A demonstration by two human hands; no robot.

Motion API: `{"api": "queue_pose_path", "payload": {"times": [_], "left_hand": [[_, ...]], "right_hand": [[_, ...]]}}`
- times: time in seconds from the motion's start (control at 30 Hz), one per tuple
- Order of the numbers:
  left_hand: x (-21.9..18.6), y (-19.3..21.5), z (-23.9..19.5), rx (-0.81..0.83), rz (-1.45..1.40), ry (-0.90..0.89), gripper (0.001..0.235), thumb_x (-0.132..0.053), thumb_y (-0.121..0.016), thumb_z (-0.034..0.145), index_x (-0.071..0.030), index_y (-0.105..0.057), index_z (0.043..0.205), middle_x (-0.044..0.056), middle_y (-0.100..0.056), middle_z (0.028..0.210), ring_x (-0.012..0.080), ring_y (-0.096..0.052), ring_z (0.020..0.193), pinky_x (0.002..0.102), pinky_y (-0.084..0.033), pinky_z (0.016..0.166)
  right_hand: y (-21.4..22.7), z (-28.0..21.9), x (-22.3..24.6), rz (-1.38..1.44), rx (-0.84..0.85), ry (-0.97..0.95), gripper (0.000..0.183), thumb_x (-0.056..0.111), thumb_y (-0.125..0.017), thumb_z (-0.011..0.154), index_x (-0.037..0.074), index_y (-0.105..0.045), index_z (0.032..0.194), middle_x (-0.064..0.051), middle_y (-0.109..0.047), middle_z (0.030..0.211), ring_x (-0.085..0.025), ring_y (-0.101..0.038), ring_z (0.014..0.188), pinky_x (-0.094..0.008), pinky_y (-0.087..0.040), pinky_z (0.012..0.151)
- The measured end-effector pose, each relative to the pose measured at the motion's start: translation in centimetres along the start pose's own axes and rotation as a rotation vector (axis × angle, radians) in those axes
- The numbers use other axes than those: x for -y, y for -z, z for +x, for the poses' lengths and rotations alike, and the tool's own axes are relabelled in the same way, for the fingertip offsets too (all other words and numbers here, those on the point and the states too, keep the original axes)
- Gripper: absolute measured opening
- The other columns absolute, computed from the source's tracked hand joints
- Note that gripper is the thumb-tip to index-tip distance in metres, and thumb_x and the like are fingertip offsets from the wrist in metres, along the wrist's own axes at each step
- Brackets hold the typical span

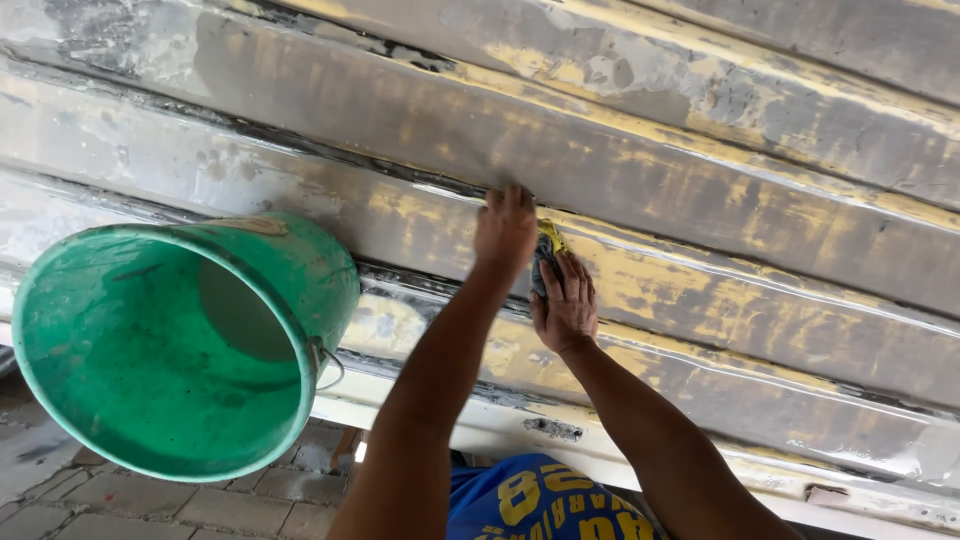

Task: Sanding the surface of a vehicle body part using sandpaper and water.

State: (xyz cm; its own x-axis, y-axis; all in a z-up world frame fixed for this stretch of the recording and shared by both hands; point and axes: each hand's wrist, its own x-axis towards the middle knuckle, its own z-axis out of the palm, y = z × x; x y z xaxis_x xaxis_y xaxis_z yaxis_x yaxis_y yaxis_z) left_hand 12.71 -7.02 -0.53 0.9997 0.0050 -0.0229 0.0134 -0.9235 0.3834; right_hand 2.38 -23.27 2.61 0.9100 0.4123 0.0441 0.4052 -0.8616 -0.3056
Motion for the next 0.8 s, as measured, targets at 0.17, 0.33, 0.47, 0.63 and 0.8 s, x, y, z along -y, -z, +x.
{"api": "queue_pose_path", "payload": {"times": [0.17, 0.33, 0.47, 0.63, 0.8], "left_hand": [[8.9, 8.2, 0.6, -0.077, 0.096, 0.204, 0.026, -0.013, -0.066, 0.09, -0.004, -0.068, 0.114, 0.017, -0.062, 0.121, 0.0388, -0.059, 0.111, 0.051, -0.056, 0.083], [6.6, 4.3, 1.8, -0.105, 0.062, 0.33, 0.027, -0.013, -0.067, 0.089, -0.002, -0.067, 0.113, 0.02, -0.059, 0.128, 0.0418, -0.057, 0.113, 0.047, -0.058, 0.078], [-0.3, -0.4, 1.0, -0.102, 0.099, 0.08, 0.04, -0.011, -0.065, 0.084, -0.001, -0.064, 0.122, 0.022, -0.058, 0.133, 0.0404, -0.059, 0.113, 0.042, -0.06, 0.075], [6.8, 0.5, 0.6, -0.152, -0.018, -0.03, 0.022, -0.015, -0.065, 0.095, -0.007, -0.062, 0.116, 0.015, -0.061, 0.121, 0.0362, -0.062, 0.107, 0.048, -0.056, 0.086], [10.1, 7.4, 0.5, -0.156, 0.114, 0.309, 0.031, -0.012, -0.064, 0.091, -0.005, -0.065, 0.121, 0.017, -0.059, 0.127, 0.0394, -0.06, 0.111, 0.049, -0.054, 0.084]], "right_hand": [[0.1, -0.2, -0.2, 0.017, 0.007, -0.009, 0.06, 0.035, -0.055, 0.099, 0.015, -0.041, 0.154, -0.017, -0.032, 0.161, -0.042, -0.032, 0.15, -0.057, -0.027, 0.124], [0.1, 0.0, -0.3, 0.002, -0.006, -0.004, 0.058, 0.034, -0.054, 0.1, 0.016, -0.041, 0.154, -0.017, -0.033, 0.16, -0.041, -0.032, 0.15, -0.056, -0.027, 0.124], [-0.1, 0.0, 0.0, 0.008, 0.03, 0.003, 0.061, 0.035, -0.053, 0.1, 0.015, -0.039, 0.156, -0.018, -0.033, 0.16, -0.042, -0.032, 0.149, -0.058, -0.027, 0.123], [-0.1, 0.2, -0.2, 0.024, -0.009, -0.004, 0.06, 0.036, -0.052, 0.1, 0.017, -0.039, 0.156, -0.017, -0.033, 0.161, -0.041, -0.032, 0.15, -0.057, -0.026, 0.125], [0.0, 0.0, -0.1, 0.022, -0.004, -0.007, 0.059, 0.034, -0.055, 0.1, 0.017, -0.041, 0.154, -0.016, -0.034, 0.16, -0.041, -0.033, 0.15, -0.057, -0.027, 0.124]]}}
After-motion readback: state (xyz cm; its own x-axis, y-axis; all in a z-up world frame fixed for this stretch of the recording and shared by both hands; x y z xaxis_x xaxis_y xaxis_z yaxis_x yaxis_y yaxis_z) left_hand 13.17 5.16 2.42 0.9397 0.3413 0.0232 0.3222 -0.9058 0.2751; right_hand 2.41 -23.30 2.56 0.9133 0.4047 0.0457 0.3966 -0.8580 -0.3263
